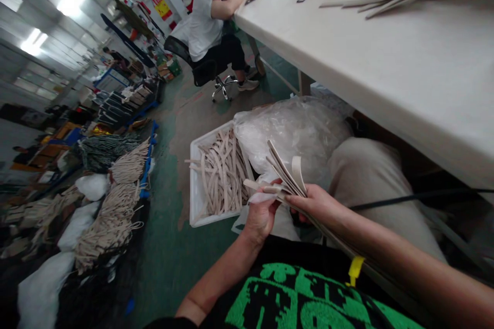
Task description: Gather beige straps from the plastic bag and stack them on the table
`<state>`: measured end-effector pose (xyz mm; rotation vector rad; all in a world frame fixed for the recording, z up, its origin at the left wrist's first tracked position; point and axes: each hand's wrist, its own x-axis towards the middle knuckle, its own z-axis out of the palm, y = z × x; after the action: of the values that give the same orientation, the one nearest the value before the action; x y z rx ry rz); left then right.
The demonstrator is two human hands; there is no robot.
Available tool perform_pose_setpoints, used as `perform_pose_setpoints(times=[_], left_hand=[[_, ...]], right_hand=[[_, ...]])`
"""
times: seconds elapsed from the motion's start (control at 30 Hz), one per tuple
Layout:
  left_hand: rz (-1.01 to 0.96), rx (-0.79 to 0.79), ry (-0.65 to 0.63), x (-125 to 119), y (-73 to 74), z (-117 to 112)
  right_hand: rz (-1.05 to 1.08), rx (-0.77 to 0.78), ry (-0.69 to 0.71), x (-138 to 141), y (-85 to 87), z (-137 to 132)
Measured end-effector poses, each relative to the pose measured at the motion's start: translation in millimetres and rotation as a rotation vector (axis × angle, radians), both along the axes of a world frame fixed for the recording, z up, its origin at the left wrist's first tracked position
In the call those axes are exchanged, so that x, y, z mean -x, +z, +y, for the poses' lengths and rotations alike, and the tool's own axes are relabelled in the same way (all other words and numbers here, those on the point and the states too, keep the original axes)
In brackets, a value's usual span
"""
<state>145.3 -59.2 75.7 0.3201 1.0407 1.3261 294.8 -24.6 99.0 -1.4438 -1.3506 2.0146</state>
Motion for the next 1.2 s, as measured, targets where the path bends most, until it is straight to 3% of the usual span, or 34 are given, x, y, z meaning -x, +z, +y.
perform_pose_setpoints(times=[0.17,0.3,0.6,0.9,1.03,1.2], left_hand=[[-0.170,0.040,0.018,19.7,6.5,1.9],[-0.155,0.092,0.091,37.5,3.1,-0.1],[-0.110,0.254,0.183,55.2,-6.0,-0.4],[-0.241,0.313,0.316,57.7,-8.4,9.4],[-0.211,0.276,0.274,62.6,-5.8,10.2],[-0.139,0.255,0.218,68.9,-5.6,4.4]], right_hand=[[-0.051,0.009,-0.124,-18.1,4.6,6.5],[-0.046,0.050,-0.152,-27.8,9.5,8.4],[-0.090,-0.047,-0.185,-35.0,15.5,0.6],[-0.193,-0.014,-0.022,-47.8,12.7,-12.6],[-0.247,0.008,0.078,-38.4,18.7,-14.2],[-0.295,0.012,0.045,-22.7,28.5,-10.5]])
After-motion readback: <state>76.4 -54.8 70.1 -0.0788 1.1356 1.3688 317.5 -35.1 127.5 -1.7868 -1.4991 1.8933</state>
